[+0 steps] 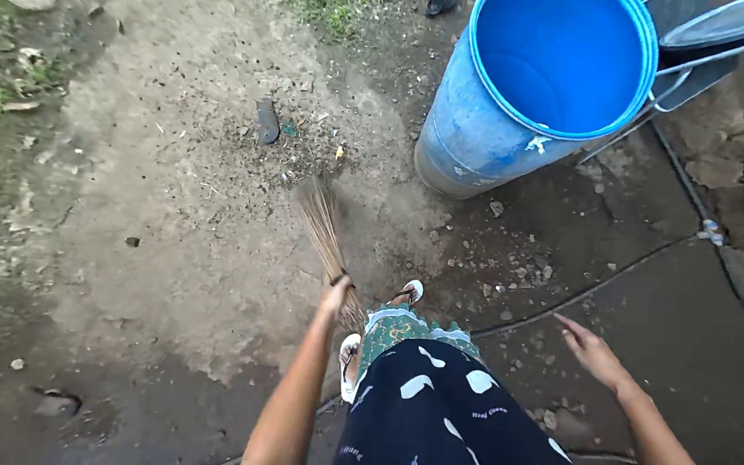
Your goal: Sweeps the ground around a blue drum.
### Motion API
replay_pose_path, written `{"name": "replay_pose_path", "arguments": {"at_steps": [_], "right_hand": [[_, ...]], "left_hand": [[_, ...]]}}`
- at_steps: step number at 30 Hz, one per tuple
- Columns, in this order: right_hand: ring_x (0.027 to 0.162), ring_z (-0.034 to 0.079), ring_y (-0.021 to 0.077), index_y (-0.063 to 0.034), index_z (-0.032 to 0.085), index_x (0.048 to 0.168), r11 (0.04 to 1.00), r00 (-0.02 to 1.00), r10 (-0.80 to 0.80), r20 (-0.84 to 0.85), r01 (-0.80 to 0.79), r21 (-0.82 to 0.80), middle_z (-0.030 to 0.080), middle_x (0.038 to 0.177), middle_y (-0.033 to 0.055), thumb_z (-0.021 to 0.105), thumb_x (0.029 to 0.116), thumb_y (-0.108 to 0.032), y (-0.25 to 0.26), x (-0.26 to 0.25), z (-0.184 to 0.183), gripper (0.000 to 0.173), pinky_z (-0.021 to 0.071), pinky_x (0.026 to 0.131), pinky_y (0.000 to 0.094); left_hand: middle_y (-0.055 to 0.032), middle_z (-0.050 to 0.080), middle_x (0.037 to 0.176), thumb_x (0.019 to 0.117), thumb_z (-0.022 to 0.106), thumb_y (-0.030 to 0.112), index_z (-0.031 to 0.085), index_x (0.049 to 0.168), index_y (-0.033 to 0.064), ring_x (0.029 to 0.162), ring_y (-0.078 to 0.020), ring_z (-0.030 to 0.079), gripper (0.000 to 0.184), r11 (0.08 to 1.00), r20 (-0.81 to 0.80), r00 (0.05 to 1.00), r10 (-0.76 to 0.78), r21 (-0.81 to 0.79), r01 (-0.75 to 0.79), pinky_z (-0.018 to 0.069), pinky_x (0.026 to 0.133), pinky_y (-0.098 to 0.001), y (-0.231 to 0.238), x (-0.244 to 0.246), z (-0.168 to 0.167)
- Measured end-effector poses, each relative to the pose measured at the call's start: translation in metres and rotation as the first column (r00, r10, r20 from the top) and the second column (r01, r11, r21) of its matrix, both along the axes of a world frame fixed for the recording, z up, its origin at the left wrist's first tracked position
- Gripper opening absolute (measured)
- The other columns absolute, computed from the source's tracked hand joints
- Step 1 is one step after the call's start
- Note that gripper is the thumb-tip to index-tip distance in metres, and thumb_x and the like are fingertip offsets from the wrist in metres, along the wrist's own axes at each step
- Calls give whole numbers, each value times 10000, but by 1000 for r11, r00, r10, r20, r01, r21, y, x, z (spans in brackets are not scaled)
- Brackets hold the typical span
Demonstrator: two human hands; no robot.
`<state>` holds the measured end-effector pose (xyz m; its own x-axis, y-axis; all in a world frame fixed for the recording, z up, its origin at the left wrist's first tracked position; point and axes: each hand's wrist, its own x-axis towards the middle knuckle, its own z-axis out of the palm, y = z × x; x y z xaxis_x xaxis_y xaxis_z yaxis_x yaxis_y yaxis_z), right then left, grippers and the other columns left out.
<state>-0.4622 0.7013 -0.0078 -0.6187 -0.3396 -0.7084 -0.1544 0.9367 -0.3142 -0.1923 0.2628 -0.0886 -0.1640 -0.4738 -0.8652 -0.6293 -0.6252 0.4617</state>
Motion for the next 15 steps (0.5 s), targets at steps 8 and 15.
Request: {"name": "replay_pose_path", "arguments": {"at_steps": [8,15], "right_hand": [[1317,554,471,-3,447,1528,916,898,389,-206,-401,-18,546,1445,296,442,1078,-83,-147,-114,35,457,412,1120,597],[1362,478,522,20,389,1549,835,693,471,-546,-550,22,531,1413,350,521,1041,-68,-303,-188,47,531,317,1165,631]], "left_hand": [[-54,624,749,1084,364,241,537,1102,64,585,-124,622,248,911,-84,995,-62,402,91,536,524,-244,-41,5,37],[-300,491,1452,1015,615,122,116,1633,73,1249,-378,582,796,992,-98,992,-76,92,85,494,1034,-515,5,-36,12]]}}
